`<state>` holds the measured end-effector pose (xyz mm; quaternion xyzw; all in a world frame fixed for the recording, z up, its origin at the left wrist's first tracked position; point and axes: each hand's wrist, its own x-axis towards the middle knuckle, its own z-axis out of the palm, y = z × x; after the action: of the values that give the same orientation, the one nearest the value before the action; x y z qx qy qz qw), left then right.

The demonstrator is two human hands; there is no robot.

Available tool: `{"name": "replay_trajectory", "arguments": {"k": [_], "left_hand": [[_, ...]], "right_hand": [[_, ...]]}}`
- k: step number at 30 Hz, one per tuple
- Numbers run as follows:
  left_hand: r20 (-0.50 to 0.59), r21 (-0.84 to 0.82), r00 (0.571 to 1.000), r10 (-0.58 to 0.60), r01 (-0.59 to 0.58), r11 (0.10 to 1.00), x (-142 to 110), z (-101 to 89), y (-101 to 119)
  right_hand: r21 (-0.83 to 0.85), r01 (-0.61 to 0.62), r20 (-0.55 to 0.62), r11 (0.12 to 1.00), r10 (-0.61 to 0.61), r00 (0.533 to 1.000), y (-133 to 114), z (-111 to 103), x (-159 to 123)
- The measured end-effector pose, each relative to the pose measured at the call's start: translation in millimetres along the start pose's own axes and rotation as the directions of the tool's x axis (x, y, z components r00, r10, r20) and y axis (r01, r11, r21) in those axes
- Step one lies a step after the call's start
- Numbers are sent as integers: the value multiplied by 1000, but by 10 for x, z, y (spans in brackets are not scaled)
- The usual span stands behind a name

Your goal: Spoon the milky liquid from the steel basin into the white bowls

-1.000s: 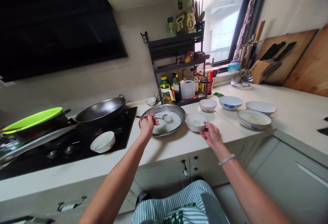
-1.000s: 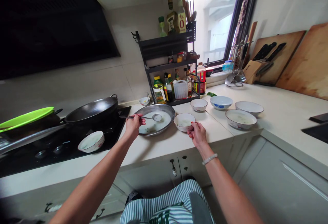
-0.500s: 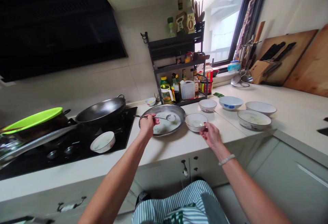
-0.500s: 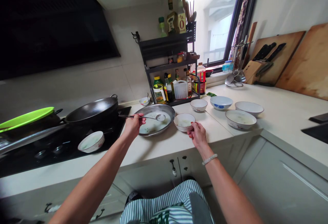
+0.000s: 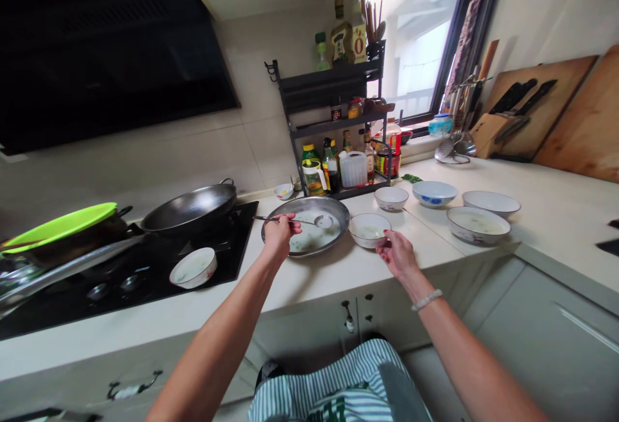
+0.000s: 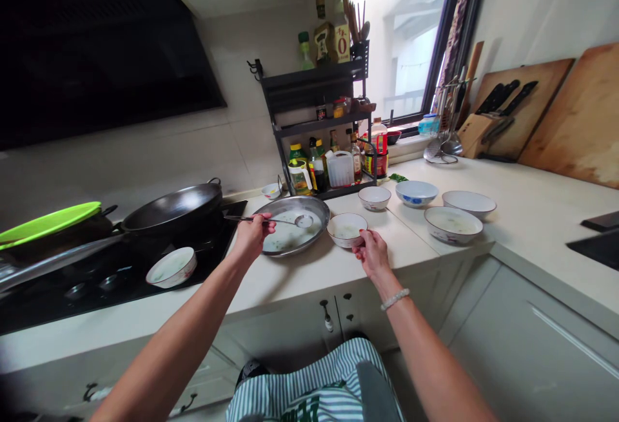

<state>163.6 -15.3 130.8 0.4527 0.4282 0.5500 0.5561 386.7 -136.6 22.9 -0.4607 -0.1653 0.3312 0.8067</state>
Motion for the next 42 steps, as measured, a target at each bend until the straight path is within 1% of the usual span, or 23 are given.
{"name": "replay_trajectory", "arguments": {"k": [3, 14, 17, 22, 26, 29, 32, 34, 36, 37, 38, 39, 40, 42], "left_hand": [[-4, -3, 1000, -2, 2, 1000, -4, 9, 2], [34, -3, 999, 4, -4, 1000, -9, 42, -3], [31, -6, 999, -10, 10, 1000, -25, 62, 23], [85, -8, 996, -8, 9, 1000, -70, 113, 108], [144, -26, 989, 19, -16, 1000, -132, 198, 161], [193, -36, 980, 42, -35, 999, -215, 303, 181], [228, -20, 972, 52, -49, 999, -323, 426, 162], [266, 8, 961, 78, -83, 997, -400, 494, 112], [335, 42, 933, 130, -152, 987, -474, 530, 34], [384, 63, 909, 164, -203, 977, -507, 533, -11], [441, 90, 874, 204, -269, 959, -538, 526, -56], [504, 120, 827, 250, -354, 928, -566, 510, -97], [574, 147, 763, 298, -454, 879, -590, 488, -132], [697, 159, 604, 386, -656, 738, -628, 436, -180]], "right_hand": [[-2, -7, -8, 1000, 7, 1000, -7, 7, -3], [-11, -19, 1, 1000, 19, 1000, -12, 7, -4], [-10, -17, 1, 1000, 17, 1000, -13, 7, -5], [-3, -11, -1, 1000, 11, 1000, -7, 6, -2], [5, -1, -2, 1000, 1, 1000, 6, 0, 8], [3, -6, 3, 1000, 6, 1000, 3, 2, 7], [1, -14, 6, 1000, 14, 1000, -8, 7, -1], [1, -14, 4, 1000, 14, 1000, -11, 8, -3], [-1, -18, 7, 1000, 18, 1000, -8, 5, -2], [-2, -19, 7, 1000, 19, 1000, -5, 2, 1], [-2, -20, 6, 1000, 20, 1000, -1, -1, 3], [0, -19, 4, 1000, 19, 1000, 3, -3, 6], [3, -18, 1, 1000, 18, 1000, 6, -6, 8], [8, -20, -4, 1000, 20, 1000, 9, -7, 10]]}}
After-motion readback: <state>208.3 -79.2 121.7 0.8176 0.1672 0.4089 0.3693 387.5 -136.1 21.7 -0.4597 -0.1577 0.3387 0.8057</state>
